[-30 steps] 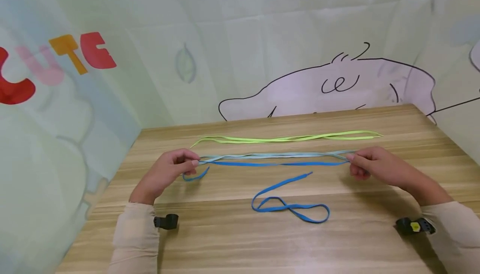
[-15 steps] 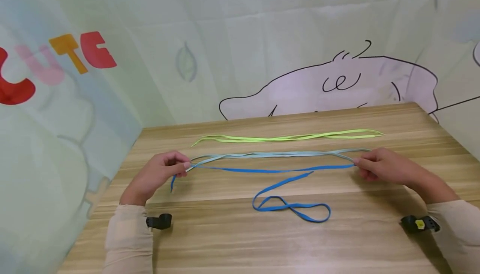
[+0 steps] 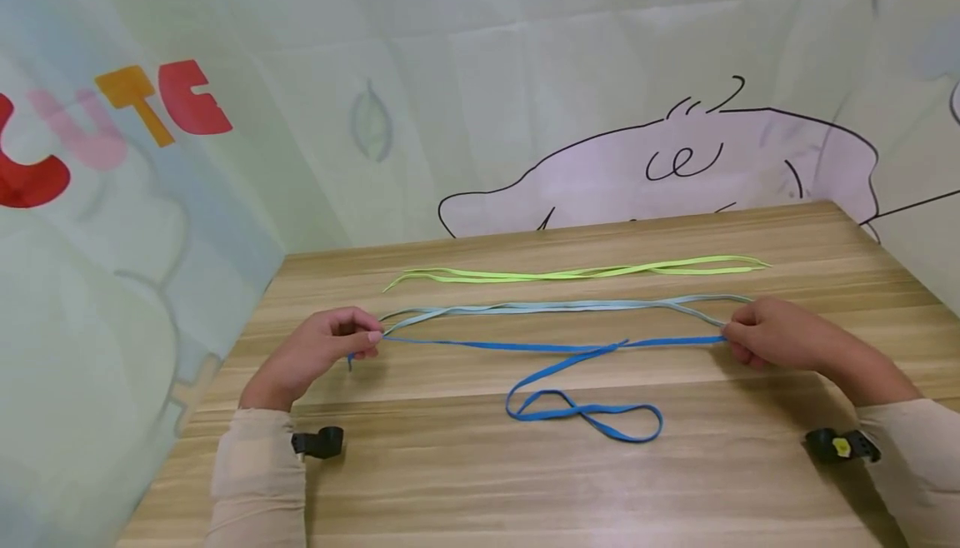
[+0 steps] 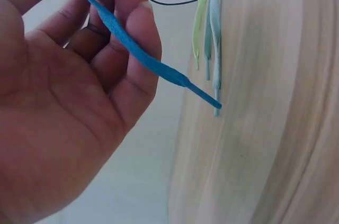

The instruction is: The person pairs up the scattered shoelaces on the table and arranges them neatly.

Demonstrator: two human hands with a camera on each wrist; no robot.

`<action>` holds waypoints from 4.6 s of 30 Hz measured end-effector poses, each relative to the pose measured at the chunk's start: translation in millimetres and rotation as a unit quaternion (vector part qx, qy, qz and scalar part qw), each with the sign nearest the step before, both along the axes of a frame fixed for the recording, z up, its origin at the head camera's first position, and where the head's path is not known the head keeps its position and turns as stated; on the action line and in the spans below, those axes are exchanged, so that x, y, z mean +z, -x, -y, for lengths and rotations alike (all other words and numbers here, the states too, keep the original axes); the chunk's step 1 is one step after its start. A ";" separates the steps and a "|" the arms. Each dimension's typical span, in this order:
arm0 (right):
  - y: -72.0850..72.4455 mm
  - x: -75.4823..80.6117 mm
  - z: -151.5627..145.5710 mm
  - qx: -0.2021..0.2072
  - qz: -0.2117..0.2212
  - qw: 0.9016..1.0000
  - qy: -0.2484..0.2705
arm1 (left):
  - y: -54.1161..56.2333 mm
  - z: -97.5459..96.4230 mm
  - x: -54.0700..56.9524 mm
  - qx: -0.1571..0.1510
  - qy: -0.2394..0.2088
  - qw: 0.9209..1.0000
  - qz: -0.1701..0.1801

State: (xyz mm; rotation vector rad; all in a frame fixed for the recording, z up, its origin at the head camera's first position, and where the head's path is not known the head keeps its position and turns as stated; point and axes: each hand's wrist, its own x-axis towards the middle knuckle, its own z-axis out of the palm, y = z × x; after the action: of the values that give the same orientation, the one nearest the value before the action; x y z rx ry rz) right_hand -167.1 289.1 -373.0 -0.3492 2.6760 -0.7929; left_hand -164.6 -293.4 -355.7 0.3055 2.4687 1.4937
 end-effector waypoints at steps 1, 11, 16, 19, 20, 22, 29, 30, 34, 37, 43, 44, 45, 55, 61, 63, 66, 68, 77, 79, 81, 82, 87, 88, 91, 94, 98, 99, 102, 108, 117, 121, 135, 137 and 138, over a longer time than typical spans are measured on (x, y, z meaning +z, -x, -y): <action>0.3 -0.3 -0.2 -0.001 -0.001 1.000 -0.003 | 0.4 0.4 -0.8 0.001 0.002 1.000 0.002; 0.3 -1.9 -3.9 -0.007 -0.016 0.999 -0.032 | 2.3 0.7 -4.9 0.001 0.006 1.000 0.010; 0.0 -1.4 -4.3 -0.009 -0.016 0.998 -0.052 | 1.4 4.1 -3.8 0.005 0.006 1.000 0.017; 0.6 -1.1 -3.2 -0.015 -0.016 0.998 -0.062 | 1.3 6.5 -3.8 0.006 0.016 0.999 0.028; 0.8 -1.3 -3.4 -0.016 -0.018 0.998 -0.066 | 1.3 7.0 -3.9 0.007 0.018 0.999 0.032; 1.1 -1.7 -3.8 -0.018 -0.023 0.997 -0.072 | 1.0 8.1 -3.9 0.010 0.019 0.999 0.038; 1.0 -2.9 -4.7 -0.015 -0.041 0.995 -0.088 | 1.4 9.0 -4.9 0.029 0.021 0.999 0.032; 1.0 -2.8 -4.4 -0.015 -0.045 0.995 -0.090 | 1.6 9.0 -5.0 0.032 0.024 0.999 0.031; 0.1 -1.8 -5.4 -0.012 -0.055 0.994 -0.094 | 2.0 8.9 -5.5 0.042 0.036 0.998 0.031; -0.1 -0.3 -5.0 -0.010 -0.059 0.993 -0.098 | 2.1 9.0 -6.0 0.048 0.044 0.997 0.035; -0.8 3.6 -3.8 -0.007 -0.069 0.991 -0.110 | 1.9 9.8 -5.4 0.051 0.062 0.996 0.041; -1.2 4.6 -3.1 -0.009 -0.072 0.991 -0.114 | 1.9 9.9 -5.5 0.051 0.064 0.996 0.042; -1.7 5.8 -2.1 -0.013 -0.074 0.990 -0.116 | 2.3 9.8 -5.6 0.050 0.064 0.996 0.041; -6.2 12.0 4.4 -0.031 -0.071 0.988 -0.131 | 1.0 8.0 -3.3 0.053 0.057 0.996 0.031; -6.6 9.3 3.1 -0.014 -0.070 0.989 -0.127 | 0.6 7.3 -3.1 0.057 0.055 0.996 0.035; -6.7 8.7 2.2 -0.007 -0.071 0.990 -0.126 | 0.9 8.1 -4.4 0.054 0.051 0.997 0.034; -6.8 8.1 0.8 0.004 -0.069 0.990 -0.121 | 1.7 9.3 -7.2 0.047 0.052 0.997 0.035; -7.0 7.5 0.3 0.011 -0.072 0.990 -0.121 | 2.1 9.5 -9.5 0.044 0.056 0.997 0.040; -7.9 4.9 -1.0 0.037 -0.095 0.988 -0.117 | 3.0 5.0 -17.3 0.038 0.027 0.993 0.108; -7.5 4.6 -1.5 0.038 -0.096 0.987 -0.120 | 3.2 4.3 -17.8 0.044 0.023 0.992 0.116; -7.1 4.5 -2.3 0.039 -0.098 0.986 -0.126 | 3.4 4.2 -18.1 0.047 0.025 0.992 0.118; -7.0 4.9 -2.2 0.037 -0.098 0.986 -0.131 | 3.3 4.1 -18.1 0.048 0.027 0.992 0.118; -7.5 5.1 -4.4 0.039 -0.102 0.984 -0.140 | 3.6 4.4 -17.9 0.047 0.031 0.992 0.112; -7.5 5.2 -4.6 0.039 -0.102 0.984 -0.141 | 3.7 4.3 -17.9 0.047 0.031 0.992 0.111; -7.5 6.0 -3.0 0.034 -0.103 0.984 -0.141 | 4.0 3.9 -17.4 0.042 0.035 0.993 0.104; -7.3 6.3 -0.6 0.026 -0.111 0.984 -0.134 | 3.8 2.6 -16.3 0.043 0.038 0.993 0.099; -6.5 6.2 4.6 0.014 -0.133 0.983 -0.129 | 3.4 0.7 -14.8 0.044 0.041 0.993 0.097; -6.5 6.3 5.8 0.011 -0.139 0.982 -0.130 | 3.6 0.5 -14.5 0.041 0.042 0.994 0.095; -6.7 6.7 11.4 0.009 -0.152 0.980 -0.131 | 3.8 -0.7 -14.9 0.042 0.044 0.993 0.096; -10.7 5.2 25.1 0.027 -0.175 0.977 -0.118 | 4.6 -4.3 -14.3 0.027 0.036 0.994 0.095; -19.4 7.7 46.7 0.068 -0.191 0.974 -0.097 | 5.1 -9.1 -13.8 0.014 0.042 0.995 0.086; -22.7 8.2 53.5 0.088 -0.194 0.973 -0.092 | 5.3 -11.8 -13.0 0.005 0.041 0.996 0.081; -39.0 3.2 81.5 0.158 -0.109 0.981 -0.020 | 5.3 -27.9 -13.7 -0.040 0.053 0.996 0.057; -40.6 2.5 84.4 0.168 -0.113 0.979 -0.022 | 5.7 -30.7 -14.0 -0.043 0.056 0.996 0.057; -41.3 2.3 85.7 0.173 -0.116 0.978 -0.023 | 5.7 -32.1 -13.9 -0.045 0.057 0.996 0.056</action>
State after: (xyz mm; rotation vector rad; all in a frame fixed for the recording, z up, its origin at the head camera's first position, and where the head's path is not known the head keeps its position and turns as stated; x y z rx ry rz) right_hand -125.8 203.4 -370.7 -0.9169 2.7224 -0.6145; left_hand -170.3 -261.2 -369.6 0.2974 2.4066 1.2922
